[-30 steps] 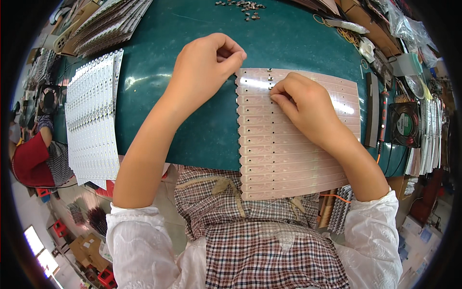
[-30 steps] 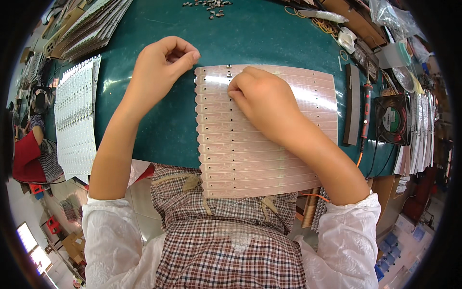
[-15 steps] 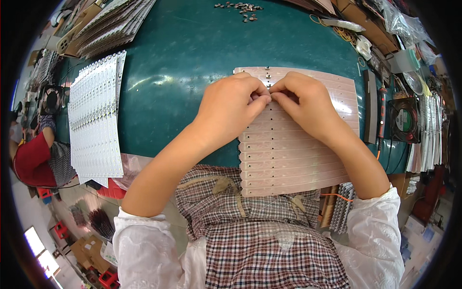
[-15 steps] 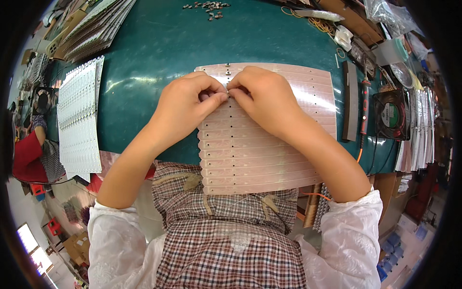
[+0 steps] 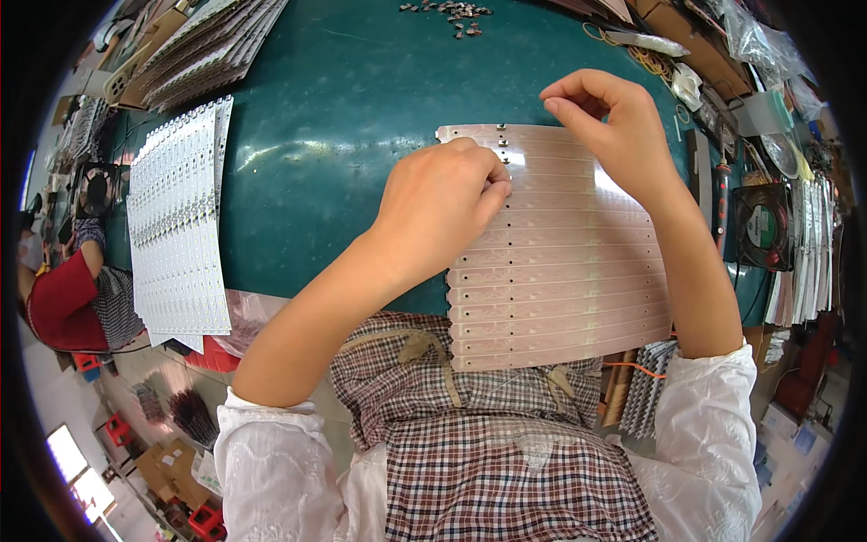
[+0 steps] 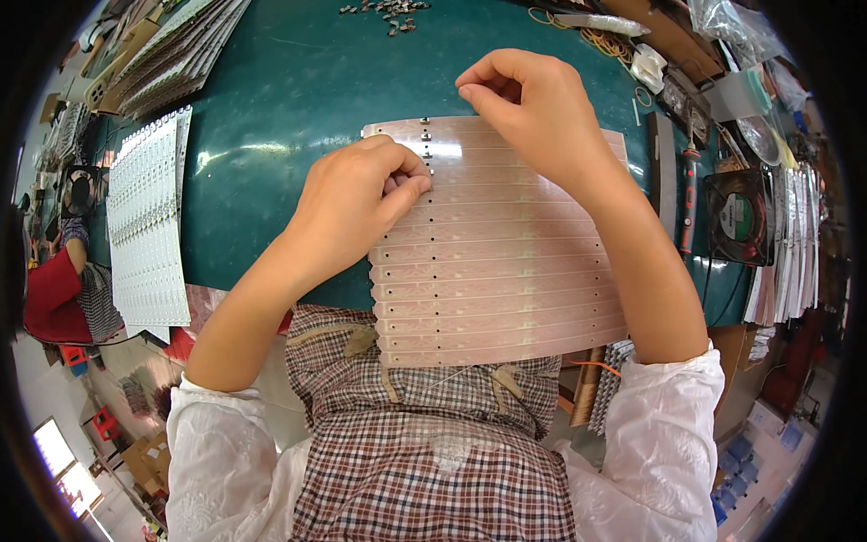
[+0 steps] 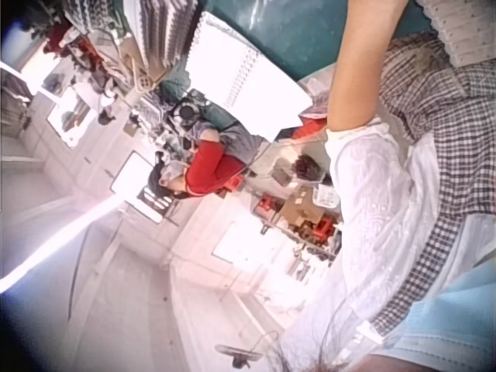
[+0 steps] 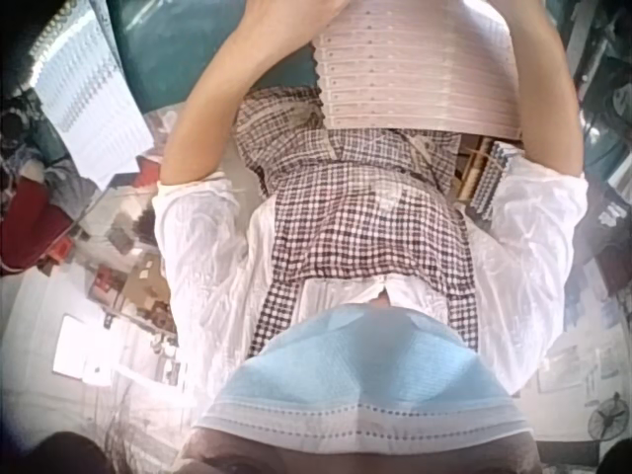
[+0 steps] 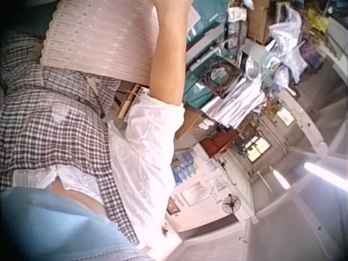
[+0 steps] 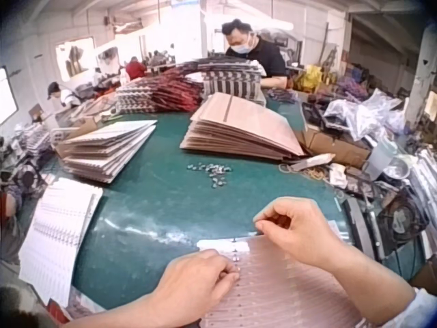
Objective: The person places small components onto a flexible circuit board strip by hand.
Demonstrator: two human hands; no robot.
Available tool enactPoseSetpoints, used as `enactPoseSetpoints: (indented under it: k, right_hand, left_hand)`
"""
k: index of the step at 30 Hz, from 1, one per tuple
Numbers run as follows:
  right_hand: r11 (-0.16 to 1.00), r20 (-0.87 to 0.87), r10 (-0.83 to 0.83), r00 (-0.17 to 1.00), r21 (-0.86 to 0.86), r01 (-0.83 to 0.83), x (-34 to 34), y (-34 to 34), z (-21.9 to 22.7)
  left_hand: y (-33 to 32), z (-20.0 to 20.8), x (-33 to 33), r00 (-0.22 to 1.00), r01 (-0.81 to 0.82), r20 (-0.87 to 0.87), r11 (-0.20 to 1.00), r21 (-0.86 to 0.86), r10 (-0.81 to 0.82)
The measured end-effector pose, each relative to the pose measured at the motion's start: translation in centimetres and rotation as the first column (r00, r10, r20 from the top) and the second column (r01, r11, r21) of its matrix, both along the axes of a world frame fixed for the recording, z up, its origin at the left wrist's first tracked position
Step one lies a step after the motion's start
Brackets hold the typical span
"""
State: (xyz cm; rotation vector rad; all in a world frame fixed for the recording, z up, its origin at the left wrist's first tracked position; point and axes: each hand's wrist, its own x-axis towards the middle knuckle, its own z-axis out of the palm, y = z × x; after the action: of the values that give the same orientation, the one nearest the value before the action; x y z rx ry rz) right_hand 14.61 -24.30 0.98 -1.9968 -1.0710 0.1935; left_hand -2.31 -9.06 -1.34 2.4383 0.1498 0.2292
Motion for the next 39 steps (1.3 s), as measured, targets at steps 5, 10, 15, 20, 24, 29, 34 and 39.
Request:
enactPoseSetpoints:
  k: [5,10,15,20,24,29,34,39]
  right_hand:
    - [1.0,0.001,0.0,1.0,-0.004,0.0,1.6,0.9,-0.6]
    - [1.0,-0.013,-0.002,1.0,-0.012,0.002,2.3,2.0,-1.0]
    - [0.999,0.032,-0.018,0.999,-0.032,0.019,3.0,2.7,-1.3]
    - [0.992,0.059,-0.046,0.997,-0.117,0.052,4.1,3.7,-1.8]
    - [0.992,0.207,-0.054,0.977,-0.103,0.076,6.9,4.9,-3.2]
    - [0.992,0.425,-0.051,0.904,-0.081,0.094,7.4,8.5,-3.5]
    - [0.998,0.741,0.031,0.67,0.017,-0.064,8.1,12.9,-5.7]
    - [0.994,0.752,0.101,0.652,-0.055,-0.091,7.0,12.2,-6.1]
  left_hand:
    - [-0.2,0.0,0.0,1.0,-0.005,0.026,1.0,0.005,0.005]
    - [-0.4,-0.3,-0.2,0.998,-0.023,0.05,1.0,0.007,0.023]
    - [-0.6,-0.4,-0.3,0.992,-0.024,0.122,0.998,0.053,0.018]
    - [-1.1,-0.9,-0.4,0.978,-0.036,0.207,0.983,0.182,-0.002]
    - [-1.5,-1.1,-0.5,0.975,-0.032,0.215,0.931,0.364,-0.051]
    - [-2.0,-0.9,-0.6,0.978,-0.019,0.193,0.879,0.477,-0.083]
    - [-1.9,-1.0,-0.8,0.975,-0.012,0.205,0.891,0.453,-0.091]
    - [-1.0,-0.6,-1.1,0.954,-0.018,0.298,0.981,0.192,-0.041]
